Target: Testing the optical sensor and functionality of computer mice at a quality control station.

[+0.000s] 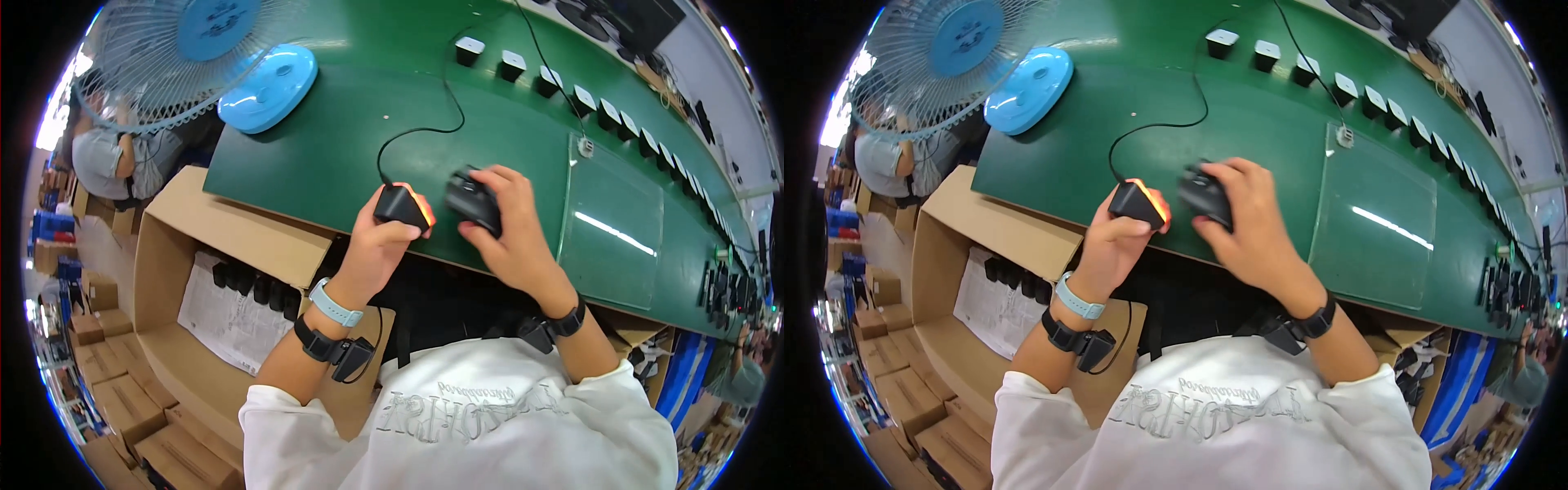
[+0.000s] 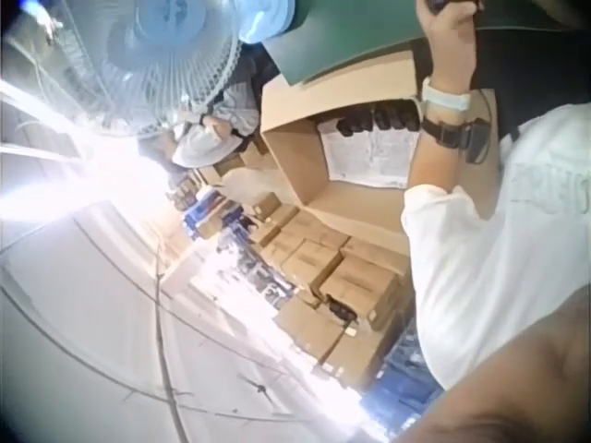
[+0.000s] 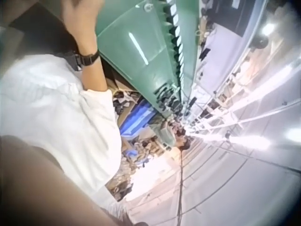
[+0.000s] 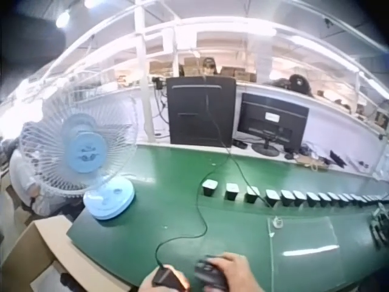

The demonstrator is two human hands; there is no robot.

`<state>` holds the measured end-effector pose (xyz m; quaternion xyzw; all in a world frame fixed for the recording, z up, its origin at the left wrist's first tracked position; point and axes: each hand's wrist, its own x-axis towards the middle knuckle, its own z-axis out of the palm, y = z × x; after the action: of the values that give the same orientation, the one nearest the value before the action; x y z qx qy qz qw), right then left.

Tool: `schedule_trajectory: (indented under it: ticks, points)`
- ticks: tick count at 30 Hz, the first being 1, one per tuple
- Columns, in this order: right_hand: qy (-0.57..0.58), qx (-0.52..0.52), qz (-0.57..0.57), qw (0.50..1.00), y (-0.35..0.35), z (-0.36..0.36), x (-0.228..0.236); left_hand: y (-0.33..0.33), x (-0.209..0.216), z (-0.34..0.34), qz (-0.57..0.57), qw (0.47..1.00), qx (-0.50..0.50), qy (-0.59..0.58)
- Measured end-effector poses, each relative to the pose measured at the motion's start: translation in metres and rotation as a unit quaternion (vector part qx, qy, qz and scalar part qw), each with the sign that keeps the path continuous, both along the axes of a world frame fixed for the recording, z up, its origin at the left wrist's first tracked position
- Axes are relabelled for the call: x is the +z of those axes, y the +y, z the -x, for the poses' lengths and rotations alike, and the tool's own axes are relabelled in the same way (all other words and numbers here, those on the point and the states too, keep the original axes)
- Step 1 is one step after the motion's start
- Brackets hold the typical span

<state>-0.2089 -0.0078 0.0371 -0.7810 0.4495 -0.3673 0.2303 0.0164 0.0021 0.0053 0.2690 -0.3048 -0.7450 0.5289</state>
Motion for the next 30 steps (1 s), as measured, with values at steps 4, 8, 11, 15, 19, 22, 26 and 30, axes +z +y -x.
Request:
schedule_trajectory:
  ticks: [4, 8, 11, 15, 19, 22, 26, 30]
  points:
    - [0.142, -0.064, 0.005, 0.988, -0.005, 0.036, -0.018, 0.003, 0.009, 0.008, -0.004, 0.992, 0.035, -0.123]
    - [0.177, -0.118, 0.046, 0.976, -0.007, 0.03, -0.004, 0.007, 0.004, 0.011, 0.042, 0.981, 0.035, -0.188]
    - [0.014, -0.03, 0.075, 0.997, 0.001, 0.005, 0.007, 0.006, -0.002, 0.017, 0.192, 0.908, 0.092, -0.36]
    - [-0.101, 0.041, -0.026, 0.994, 0.007, -0.036, 0.005, 0.01, 0.007, 0.028, 0.246, 0.872, 0.13, -0.403]
    - [-0.136, 0.02, -0.004, 0.99, 0.004, -0.066, 0.01, 0.013, 0.017, 0.022, 0.258, 0.828, 0.196, -0.457]
    - [-0.182, 0.027, -0.07, 0.98, -0.004, -0.086, 0.018, 0.015, 0.04, 0.002, 0.213, 0.794, 0.248, -0.512]
    - [-0.22, 0.095, -0.125, 0.963, -0.019, -0.102, 0.04, 0.011, 0.064, -0.018, 0.246, 0.703, 0.305, -0.594]
    - [-0.192, 0.143, 0.0, 0.971, -0.036, -0.145, 0.04, 0.025, 0.076, -0.055, 0.239, 0.622, 0.354, -0.656]
